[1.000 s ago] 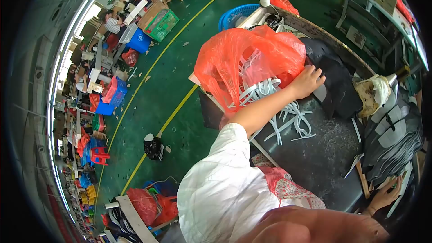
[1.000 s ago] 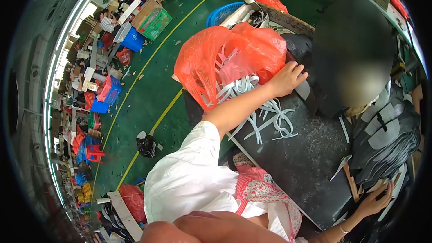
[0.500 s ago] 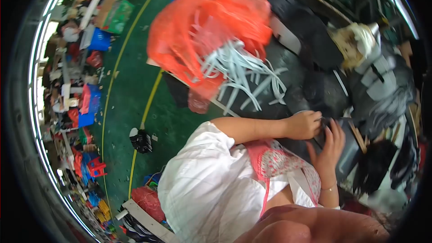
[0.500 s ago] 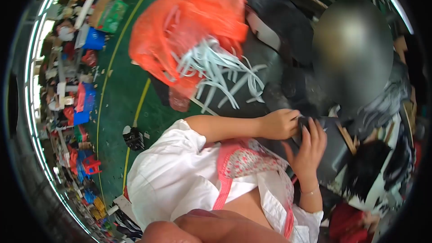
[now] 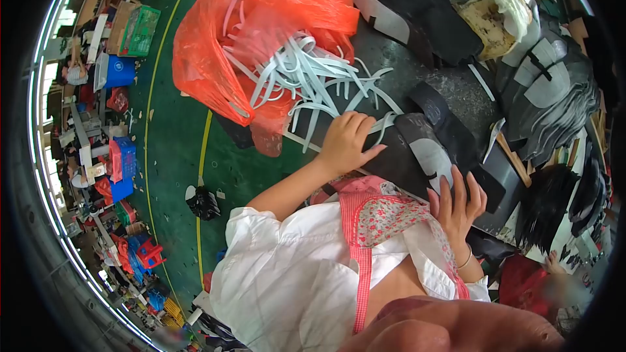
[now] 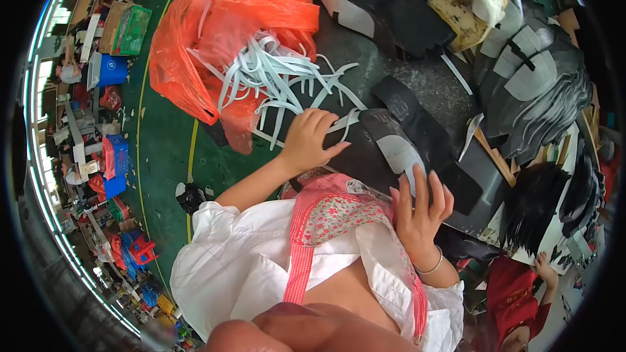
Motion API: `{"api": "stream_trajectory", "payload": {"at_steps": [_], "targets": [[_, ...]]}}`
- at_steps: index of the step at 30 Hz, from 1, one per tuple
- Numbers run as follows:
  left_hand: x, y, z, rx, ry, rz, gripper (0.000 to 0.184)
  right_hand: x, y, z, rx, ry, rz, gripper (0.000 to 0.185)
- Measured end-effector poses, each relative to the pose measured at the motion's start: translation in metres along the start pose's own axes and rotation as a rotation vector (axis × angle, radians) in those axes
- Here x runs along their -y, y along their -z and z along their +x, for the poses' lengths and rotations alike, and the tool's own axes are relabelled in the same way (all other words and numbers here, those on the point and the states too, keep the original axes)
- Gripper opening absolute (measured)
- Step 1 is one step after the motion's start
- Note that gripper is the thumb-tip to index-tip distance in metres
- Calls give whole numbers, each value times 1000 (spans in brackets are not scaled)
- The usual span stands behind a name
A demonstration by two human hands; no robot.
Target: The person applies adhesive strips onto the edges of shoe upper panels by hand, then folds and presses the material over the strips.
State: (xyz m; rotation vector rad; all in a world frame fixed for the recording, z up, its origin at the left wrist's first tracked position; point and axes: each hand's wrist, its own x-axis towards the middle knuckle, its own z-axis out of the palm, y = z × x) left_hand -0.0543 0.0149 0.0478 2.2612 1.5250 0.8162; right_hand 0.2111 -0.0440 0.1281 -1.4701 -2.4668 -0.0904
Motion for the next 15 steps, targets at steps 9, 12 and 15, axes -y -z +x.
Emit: {"api": "stream_trajectory", "payload": {"at_steps": [9, 12, 15], "targets": [[13, -45, 28, -133, 250, -262, 14, -34, -96, -11, 51, -56, 397, 63], [32, 4, 60, -373, 253, -165, 16, -41, -84, -24, -64, 112, 400, 55], [40, 33, 83, -560, 135, 2, 17, -42, -98, -35, 37, 380, 157, 49]]}}
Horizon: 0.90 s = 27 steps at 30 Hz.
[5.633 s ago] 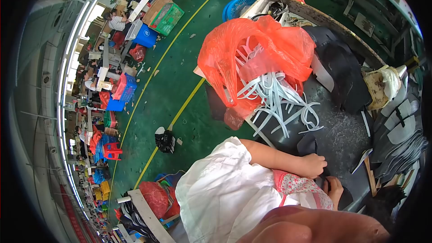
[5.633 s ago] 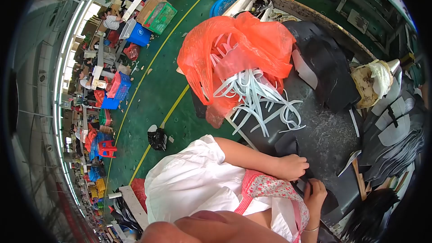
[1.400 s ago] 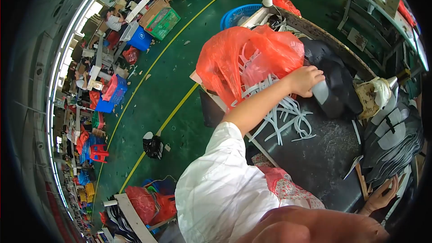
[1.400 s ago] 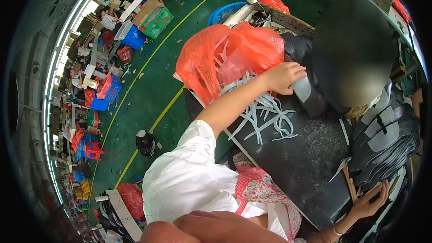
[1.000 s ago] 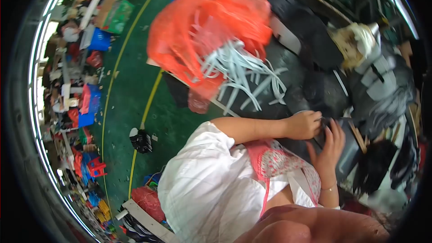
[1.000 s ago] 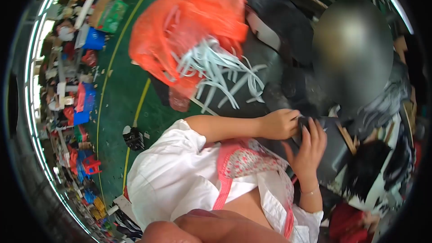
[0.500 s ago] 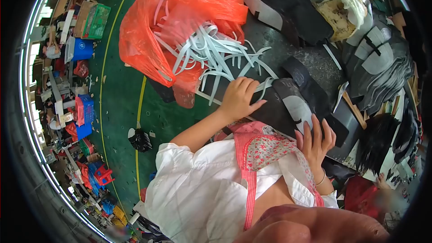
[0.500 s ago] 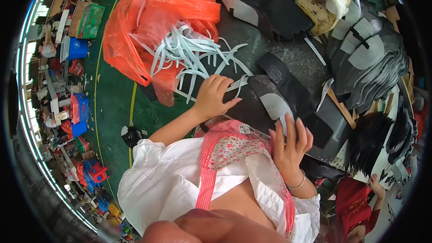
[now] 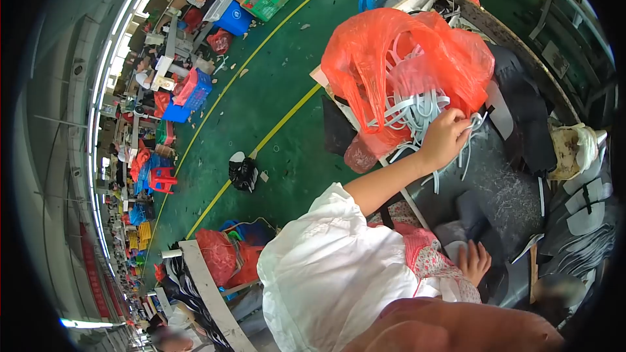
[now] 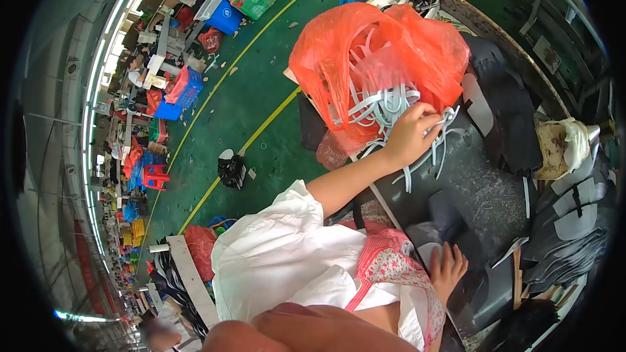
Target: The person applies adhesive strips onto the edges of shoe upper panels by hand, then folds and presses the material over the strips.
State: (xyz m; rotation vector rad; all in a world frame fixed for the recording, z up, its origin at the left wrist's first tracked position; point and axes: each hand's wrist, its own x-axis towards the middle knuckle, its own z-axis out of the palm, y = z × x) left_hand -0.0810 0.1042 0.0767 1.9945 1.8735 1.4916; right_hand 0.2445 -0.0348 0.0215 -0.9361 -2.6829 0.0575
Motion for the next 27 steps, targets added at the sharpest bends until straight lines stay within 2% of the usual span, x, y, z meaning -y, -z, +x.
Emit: {"api": "stream_trajectory", "payload": {"at_steps": [2, 4, 5, 8, 10, 13, 16, 17, 20, 23, 25, 27], "targets": [[-8, 1, 10, -27, -124, 40, 17, 4, -8, 2, -40, -101, 158, 30], [-25, -7, 3, 21, -196, 17, 17, 10, 17, 28, -71, -210, 377, 23], [-32, -14, -6, 92, -205, -12, 16, 13, 23, 48, -214, -348, 486, 15], [-57, -37, -35, 209, -286, 34, 12, 10, 35, 102, -320, -757, 897, 24], [-67, -45, -51, 297, -337, 42, 13, -10, 20, 120, -318, -884, 1121, 30], [-75, -52, -72, 414, -305, -10, 16, -38, -1, 123, -297, -1009, 1347, 34], [-81, -48, -72, 339, -203, -292, 20, -47, -4, 124, -307, -1025, 1388, 31], [-77, -52, -77, 354, -159, -347, 26, -50, -7, 122, -332, -1022, 1382, 30], [-72, -54, -69, 519, 47, -440, 33, -48, -4, 126, -385, -1008, 1334, 25], [-76, -64, -59, 557, 338, -761, 54, -52, 0, 131, -408, -1058, 1315, 23], [-72, -80, -56, 564, 559, -1067, 75, -63, 1, 125, -258, -980, 1213, 23], [-71, -84, -40, 551, 730, -1205, 76, -61, 17, 133, -119, -943, 1179, 24]]}}
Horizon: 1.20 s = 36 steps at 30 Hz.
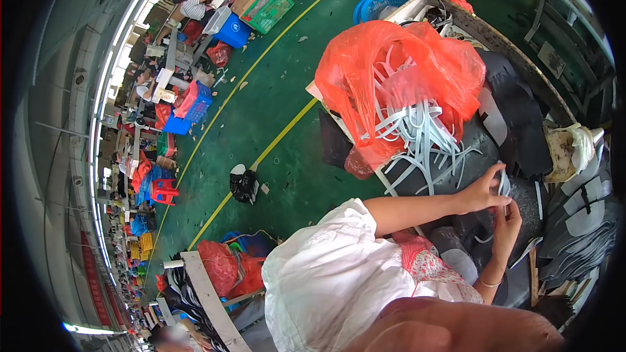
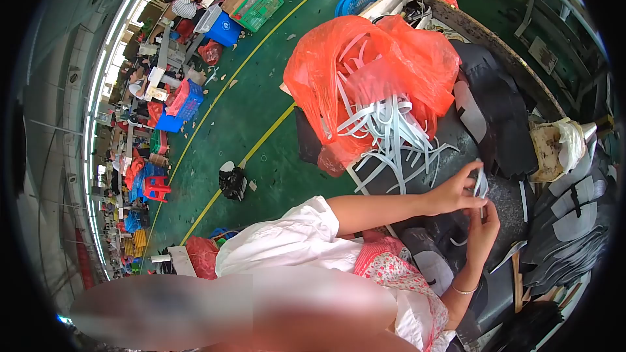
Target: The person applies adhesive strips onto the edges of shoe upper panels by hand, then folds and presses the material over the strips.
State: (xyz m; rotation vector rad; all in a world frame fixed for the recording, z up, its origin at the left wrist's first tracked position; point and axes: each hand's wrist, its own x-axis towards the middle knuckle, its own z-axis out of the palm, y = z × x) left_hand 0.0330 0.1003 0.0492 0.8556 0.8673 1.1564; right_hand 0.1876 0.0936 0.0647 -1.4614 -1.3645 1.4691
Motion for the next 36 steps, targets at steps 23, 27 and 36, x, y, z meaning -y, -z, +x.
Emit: {"api": "stream_trajectory", "payload": {"at_steps": [23, 27, 36], "targets": [[-27, 4, 11, -68, 122, 126, 35, 7, 56, -96, -77, -200, 210, 12], [-30, 13, 5, -89, 19, 518, 17, 1, 57, -100, -133, 38, 106, 13], [-70, 19, -14, -281, -298, 540, 10, 8, 53, -85, -373, 263, -431, 20]]}}
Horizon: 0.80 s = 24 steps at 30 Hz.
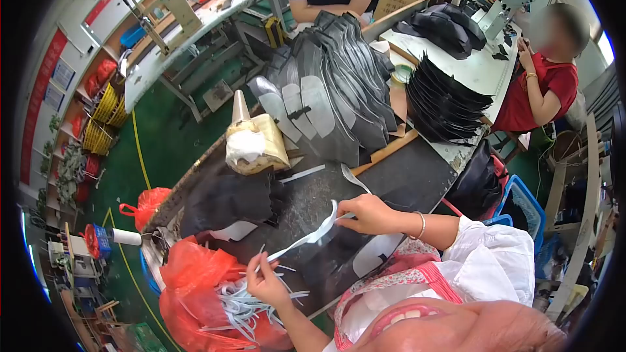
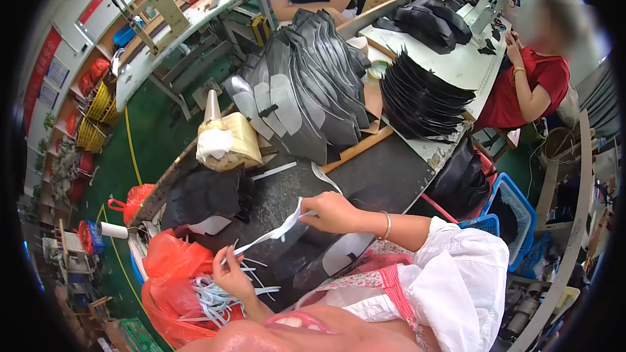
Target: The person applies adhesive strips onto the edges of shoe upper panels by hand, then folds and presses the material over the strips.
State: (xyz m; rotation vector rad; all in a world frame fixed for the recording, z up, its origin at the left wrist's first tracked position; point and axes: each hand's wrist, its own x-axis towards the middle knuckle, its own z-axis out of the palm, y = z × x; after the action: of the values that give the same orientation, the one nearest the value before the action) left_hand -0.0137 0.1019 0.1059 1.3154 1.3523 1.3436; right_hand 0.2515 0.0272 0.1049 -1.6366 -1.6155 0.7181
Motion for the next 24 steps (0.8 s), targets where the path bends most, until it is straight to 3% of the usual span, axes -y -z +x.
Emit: {"api": "stream_trajectory", "payload": {"at_steps": [3, 6, 9, 10, 11, 12, 13, 15, 18, 21, 24], "targets": [[1, 24, 13, -105, -26, 50, 11, 7, -13, 12, 17, 84, -48, 18], [7, 45, 18, -58, 105, 246, 15, 21, -35, 28, 16, 181, -63, 16], [13, 37, 6, -142, -668, 1164, 20, 32, -56, 45, 78, 218, -183, 11], [5, 24, -4, 25, -497, 939, 27, 35, -63, 47, 114, 235, -215, 12], [4, 11, -12, 134, -493, 834, 32, 38, -71, 48, 145, 255, -252, 14], [4, -3, -21, 216, -247, 624, 40, 37, -78, 48, 176, 307, -195, 18], [15, -14, -26, 215, -132, 421, 42, 36, -88, 48, 164, 351, -161, 19], [13, -17, -17, 425, 199, 363, 31, 38, -94, 45, 123, 374, -109, 18], [43, -22, -11, 368, 237, -106, 16, 42, -73, 44, 193, 239, -69, 16], [32, -13, -2, 312, 235, -114, 11, 35, -59, 40, 184, 162, 91, 23], [30, -8, 9, 239, 103, -359, 23, 27, -49, 42, 128, 109, 241, 22]]}}
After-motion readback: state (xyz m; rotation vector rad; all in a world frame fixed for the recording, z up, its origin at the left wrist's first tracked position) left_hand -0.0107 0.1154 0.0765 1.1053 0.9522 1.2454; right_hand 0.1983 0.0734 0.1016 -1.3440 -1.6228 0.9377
